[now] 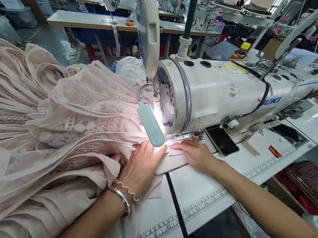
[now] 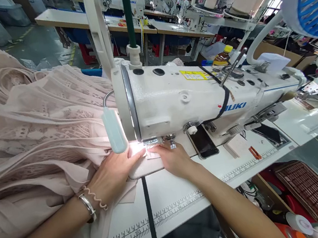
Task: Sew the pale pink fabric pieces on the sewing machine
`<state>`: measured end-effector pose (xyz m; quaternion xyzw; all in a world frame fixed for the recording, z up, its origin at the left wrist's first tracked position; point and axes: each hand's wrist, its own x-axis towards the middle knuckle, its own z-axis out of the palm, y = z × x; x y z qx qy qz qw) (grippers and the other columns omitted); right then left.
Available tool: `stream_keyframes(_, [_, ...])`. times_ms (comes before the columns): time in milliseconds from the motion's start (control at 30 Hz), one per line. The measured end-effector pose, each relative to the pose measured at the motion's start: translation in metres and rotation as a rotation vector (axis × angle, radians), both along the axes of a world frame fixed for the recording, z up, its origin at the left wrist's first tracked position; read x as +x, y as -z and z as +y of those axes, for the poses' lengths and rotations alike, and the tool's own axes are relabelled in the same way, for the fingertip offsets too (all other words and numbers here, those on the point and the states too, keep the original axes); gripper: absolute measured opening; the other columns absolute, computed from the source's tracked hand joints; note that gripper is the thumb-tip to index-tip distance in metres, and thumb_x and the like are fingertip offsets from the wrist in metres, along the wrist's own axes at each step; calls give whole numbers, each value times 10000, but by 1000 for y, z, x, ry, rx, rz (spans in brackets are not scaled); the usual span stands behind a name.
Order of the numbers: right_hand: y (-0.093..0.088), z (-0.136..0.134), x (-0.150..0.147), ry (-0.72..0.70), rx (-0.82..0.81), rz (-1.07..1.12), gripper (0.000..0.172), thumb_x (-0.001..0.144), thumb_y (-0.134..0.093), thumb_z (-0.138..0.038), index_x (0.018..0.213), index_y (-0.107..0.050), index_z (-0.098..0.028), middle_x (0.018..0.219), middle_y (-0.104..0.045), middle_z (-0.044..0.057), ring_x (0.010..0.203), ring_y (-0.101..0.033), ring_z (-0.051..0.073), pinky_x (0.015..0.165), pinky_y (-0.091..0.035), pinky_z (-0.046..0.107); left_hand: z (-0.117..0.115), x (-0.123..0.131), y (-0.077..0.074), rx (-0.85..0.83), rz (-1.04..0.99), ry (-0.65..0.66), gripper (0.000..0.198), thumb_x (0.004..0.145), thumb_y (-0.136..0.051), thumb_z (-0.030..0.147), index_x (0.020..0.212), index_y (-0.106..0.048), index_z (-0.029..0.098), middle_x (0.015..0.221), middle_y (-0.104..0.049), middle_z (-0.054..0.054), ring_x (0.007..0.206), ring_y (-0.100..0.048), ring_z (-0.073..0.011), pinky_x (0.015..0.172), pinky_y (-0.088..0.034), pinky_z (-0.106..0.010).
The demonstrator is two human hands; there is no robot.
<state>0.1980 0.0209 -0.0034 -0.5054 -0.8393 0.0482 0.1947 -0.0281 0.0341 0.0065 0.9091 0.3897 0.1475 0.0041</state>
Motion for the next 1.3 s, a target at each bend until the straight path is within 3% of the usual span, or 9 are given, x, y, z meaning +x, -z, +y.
stream_keyframes(100, [-4, 0, 0, 3, 24, 70, 449, 890, -367, -51, 1122, -672, -286, 869, -709, 0, 851, -630, 166, 724, -501, 277, 2, -2, 4, -25, -103, 50, 299, 940, -450, 153, 1175, -603, 258, 888, -542, -53, 811, -508, -207, 638, -401, -296])
stream_keyframes(233, [-6, 0, 0, -77, 33, 150, 395, 884, -376, -51, 1012, -687, -259, 972, -726, -9, 903, -653, 139, 750, -502, 258, 3, 0, 8, 15, -233, 209, 264, 987, -392, 164, 1020, -654, 164, 869, -607, -47, 796, -529, -169, 672, -431, -284])
stream_keyframes(333, [-4, 1, 0, -127, 17, 160, 376, 878, -386, -47, 969, -687, -255, 971, -728, -16, 911, -662, 123, 790, -499, 251, 2, 3, 8, 102, -207, 250, 300, 997, -358, 145, 950, -655, 134, 793, -618, -39, 760, -527, -166, 654, -438, -286])
stream_keyframes(667, [-5, 0, 2, -139, -34, 148, 390, 863, -374, -53, 993, -694, -236, 978, -716, 7, 916, -648, 132, 795, -505, 266, -5, 6, 1, 126, -130, 209, 396, 969, -259, 50, 968, -648, 121, 796, -617, -61, 774, -537, -179, 692, -488, -319])
stream_keyframes(800, [-11, 0, 3, -185, -91, 132, 390, 829, -413, -58, 994, -712, -247, 982, -698, 6, 896, -631, 134, 796, -491, 268, -6, 6, 3, 95, -141, 217, 322, 964, -326, 69, 933, -641, 127, 794, -610, -57, 781, -542, -184, 706, -490, -323])
stream_keyframes(933, [-18, -2, 4, -249, -116, 77, 382, 818, -440, -58, 994, -719, -249, 988, -686, 10, 903, -614, 143, 774, -478, 264, -8, 2, 5, 23, -149, 133, 249, 936, -380, 84, 996, -611, 150, 998, -627, -87, 926, -567, -217, 830, -488, -390])
stream_keyframes(1067, [-15, -3, 3, -243, -82, 16, 382, 831, -455, -51, 1014, -721, -255, 1052, -676, 24, 941, -609, 150, 800, -482, 273, -7, -2, 10, 12, -155, 152, 300, 916, -362, 61, 1123, -557, 155, 1194, -592, -126, 1110, -552, -243, 929, -471, -418])
stream_keyframes(1167, [-11, -3, 3, -209, -46, -25, 382, 844, -472, -46, 1030, -717, -274, 1133, -667, 23, 985, -610, 157, 842, -489, 295, -5, -4, 10, -13, -136, 152, 316, 900, -361, 50, 1120, -559, 160, 1234, -576, -140, 1141, -546, -259, 906, -489, -408])
stream_keyframes(1300, [-10, -3, 5, -260, -9, -32, 390, 855, -463, -31, 1062, -703, -258, 1085, -692, 24, 1014, -617, 157, 840, -505, 292, -4, -4, 8, -12, -136, 158, 359, 861, -347, 22, 1106, -570, 159, 1205, -600, -142, 1124, -559, -267, 894, -495, -416])
